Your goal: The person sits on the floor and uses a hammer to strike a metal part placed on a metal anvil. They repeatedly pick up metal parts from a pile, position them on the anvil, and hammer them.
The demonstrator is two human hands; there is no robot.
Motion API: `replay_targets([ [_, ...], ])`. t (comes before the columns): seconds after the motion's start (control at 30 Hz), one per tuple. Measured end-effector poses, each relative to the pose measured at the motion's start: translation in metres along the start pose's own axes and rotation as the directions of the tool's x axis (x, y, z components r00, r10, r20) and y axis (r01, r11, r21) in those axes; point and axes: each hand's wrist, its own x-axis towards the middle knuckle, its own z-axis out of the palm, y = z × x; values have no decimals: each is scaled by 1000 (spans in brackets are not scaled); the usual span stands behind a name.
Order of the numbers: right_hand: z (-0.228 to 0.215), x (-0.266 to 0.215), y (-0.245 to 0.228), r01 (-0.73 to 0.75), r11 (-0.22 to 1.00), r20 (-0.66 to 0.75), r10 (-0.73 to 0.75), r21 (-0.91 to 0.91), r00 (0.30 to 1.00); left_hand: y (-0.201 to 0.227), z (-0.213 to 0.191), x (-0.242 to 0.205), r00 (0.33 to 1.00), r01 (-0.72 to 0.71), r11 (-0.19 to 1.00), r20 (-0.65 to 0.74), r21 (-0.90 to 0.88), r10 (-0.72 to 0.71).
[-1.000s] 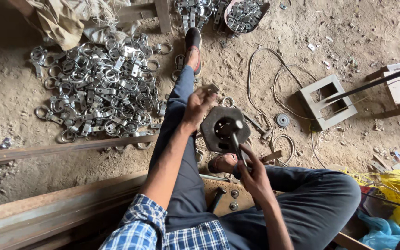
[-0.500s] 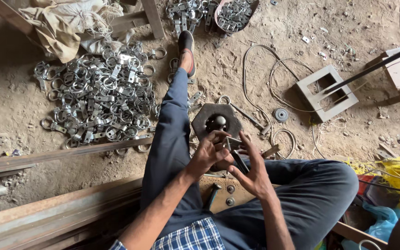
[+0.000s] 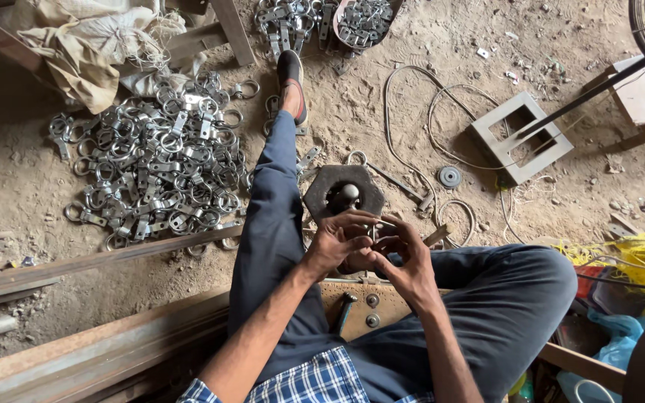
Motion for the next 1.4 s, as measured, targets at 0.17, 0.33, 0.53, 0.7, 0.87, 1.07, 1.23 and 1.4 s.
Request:
replay_targets([
  [0.17, 4, 0, 4, 1, 999, -25, 1, 44, 1000, 3, -5, 1, 998, -59, 998, 25, 24, 59],
  [0.33, 6, 1, 14, -39, 990, -26, 36, -139, 999, 23, 7, 0, 997, 83, 995, 15, -53, -82],
  [0.53, 6, 0, 15, -82, 991, -8, 81, -106, 997, 25, 4, 2, 993, 65, 997, 93, 50, -70],
  [0.7, 5, -1, 8, 4, 998, 6, -3, -61, 1000, 16, -6, 4, 989, 129, 991, 75, 30, -131],
  [0.87, 6, 2, 10, 45, 996, -5, -45, -73, 999, 6, -11, 2, 984, 159, 987, 83, -21, -156],
  [1.07, 9, 2, 15, -119, 991, -91, 114, -55, 989, 14, -4, 6, 996, 40, 995, 73, 96, -47],
  [1.23, 3, 2, 20, -13, 999, -46, 12, -31, 999, 16, -4, 6, 998, -24, 950, 70, 311, 2],
  [1.4, 3, 3, 25, 16, 990, -25, -20, -143, 999, 9, -10, 6, 998, -11, 975, 68, 222, -4],
])
